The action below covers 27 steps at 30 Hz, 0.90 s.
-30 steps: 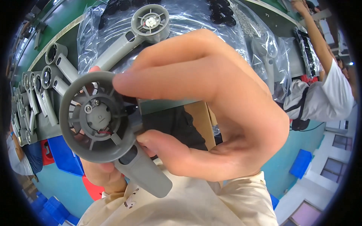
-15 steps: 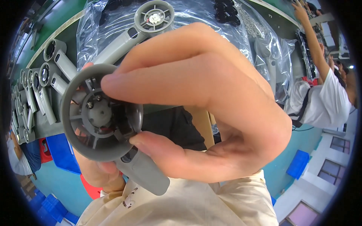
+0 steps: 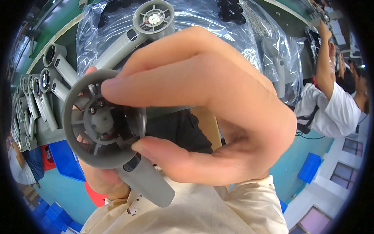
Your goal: The person assembles plastic hair dryer components by hand, inserting internal components into the main hair dryer housing and snapping on plastic caps.
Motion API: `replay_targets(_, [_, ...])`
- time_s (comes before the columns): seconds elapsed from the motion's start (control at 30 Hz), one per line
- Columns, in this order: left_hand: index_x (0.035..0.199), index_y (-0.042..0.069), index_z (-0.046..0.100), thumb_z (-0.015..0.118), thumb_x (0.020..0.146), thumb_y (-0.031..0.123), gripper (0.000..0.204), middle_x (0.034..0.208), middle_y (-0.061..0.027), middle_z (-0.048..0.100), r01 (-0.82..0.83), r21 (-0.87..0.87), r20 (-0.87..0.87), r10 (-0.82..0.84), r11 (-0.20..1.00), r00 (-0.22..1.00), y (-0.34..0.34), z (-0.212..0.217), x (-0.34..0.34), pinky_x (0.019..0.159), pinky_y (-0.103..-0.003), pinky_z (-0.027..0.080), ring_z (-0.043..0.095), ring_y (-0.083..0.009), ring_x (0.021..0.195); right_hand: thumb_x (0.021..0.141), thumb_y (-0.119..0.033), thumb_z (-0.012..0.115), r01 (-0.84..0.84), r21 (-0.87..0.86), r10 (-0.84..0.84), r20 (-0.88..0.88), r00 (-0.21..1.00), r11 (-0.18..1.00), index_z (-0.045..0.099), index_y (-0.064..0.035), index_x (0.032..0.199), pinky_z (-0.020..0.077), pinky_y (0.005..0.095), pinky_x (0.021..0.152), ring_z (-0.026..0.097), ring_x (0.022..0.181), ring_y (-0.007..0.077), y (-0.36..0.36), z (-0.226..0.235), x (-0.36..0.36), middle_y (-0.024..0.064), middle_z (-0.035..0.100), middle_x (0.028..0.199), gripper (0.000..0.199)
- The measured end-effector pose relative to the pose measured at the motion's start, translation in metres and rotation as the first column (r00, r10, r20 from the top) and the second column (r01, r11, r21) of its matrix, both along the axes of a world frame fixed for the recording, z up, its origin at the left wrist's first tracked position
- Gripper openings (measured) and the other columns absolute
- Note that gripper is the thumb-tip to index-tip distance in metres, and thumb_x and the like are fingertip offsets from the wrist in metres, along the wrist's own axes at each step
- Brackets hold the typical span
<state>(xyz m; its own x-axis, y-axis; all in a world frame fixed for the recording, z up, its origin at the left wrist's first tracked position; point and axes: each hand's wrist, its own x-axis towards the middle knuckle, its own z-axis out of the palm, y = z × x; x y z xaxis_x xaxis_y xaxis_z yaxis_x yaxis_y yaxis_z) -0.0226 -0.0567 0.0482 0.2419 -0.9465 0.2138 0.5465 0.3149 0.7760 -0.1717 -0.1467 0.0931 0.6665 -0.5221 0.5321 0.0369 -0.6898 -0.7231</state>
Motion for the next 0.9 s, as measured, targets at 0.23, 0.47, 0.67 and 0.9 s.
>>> replay_targets(0.23, [0.139,-0.007,0.01,0.085,0.045,-0.004,0.12,0.126,-0.0183,0.047,0.078,0.108,-0.148,-0.062,0.991,0.987,0.011,-0.007,0.005,0.096,-0.037,0.037,0.049,-0.0266,0.115,0.068,-0.018,0.072,-0.087,-0.051,0.092,0.116,0.989,0.995,0.054,0.0074,0.1,0.049,0.0317,0.07,0.059,0.08,0.026,-0.014,-0.018,-0.005,0.0272,0.055,0.095,0.044])
replay_targets(0.47, [0.136,-0.004,0.023,0.077,0.061,0.012,0.094,0.125,-0.0191,0.048,-0.033,0.033,0.015,0.032,0.999,0.999,0.007,-0.006,0.001,0.095,-0.038,0.042,0.052,-0.0277,0.112,0.067,-0.014,0.072,-0.127,-0.109,0.126,-0.014,0.992,0.986,0.055,0.0086,0.101,0.0492,0.0323,0.071,0.059,0.079,0.026,-0.016,0.0,-0.007,0.0274,0.054,0.096,0.045])
replay_targets(0.67, [0.138,-0.007,0.013,0.087,0.045,0.002,0.119,0.12,-0.0174,0.051,-0.037,0.095,0.06,0.031,0.995,0.998,0.008,-0.006,0.003,0.091,-0.037,0.043,0.053,-0.0262,0.11,0.064,-0.008,0.072,-0.109,-0.233,0.083,-0.117,0.99,0.966,0.058,0.0073,0.101,0.0503,0.0309,0.068,0.059,0.078,0.025,-0.014,0.003,-0.004,0.0261,0.054,0.095,0.042])
replay_targets(0.9, [0.139,-0.007,0.008,0.085,0.05,0.002,0.119,0.122,-0.0196,0.049,-0.015,0.096,-0.008,0.016,0.995,1.0,0.014,0.006,0.008,0.095,-0.037,0.04,0.052,-0.0273,0.111,0.063,-0.002,0.071,0.0,-0.273,-0.026,-0.093,0.995,0.962,0.063,0.0045,0.095,0.0507,0.0283,0.064,0.059,0.077,0.0232,0.0,0.009,0.02,0.0227,0.055,0.095,0.034])
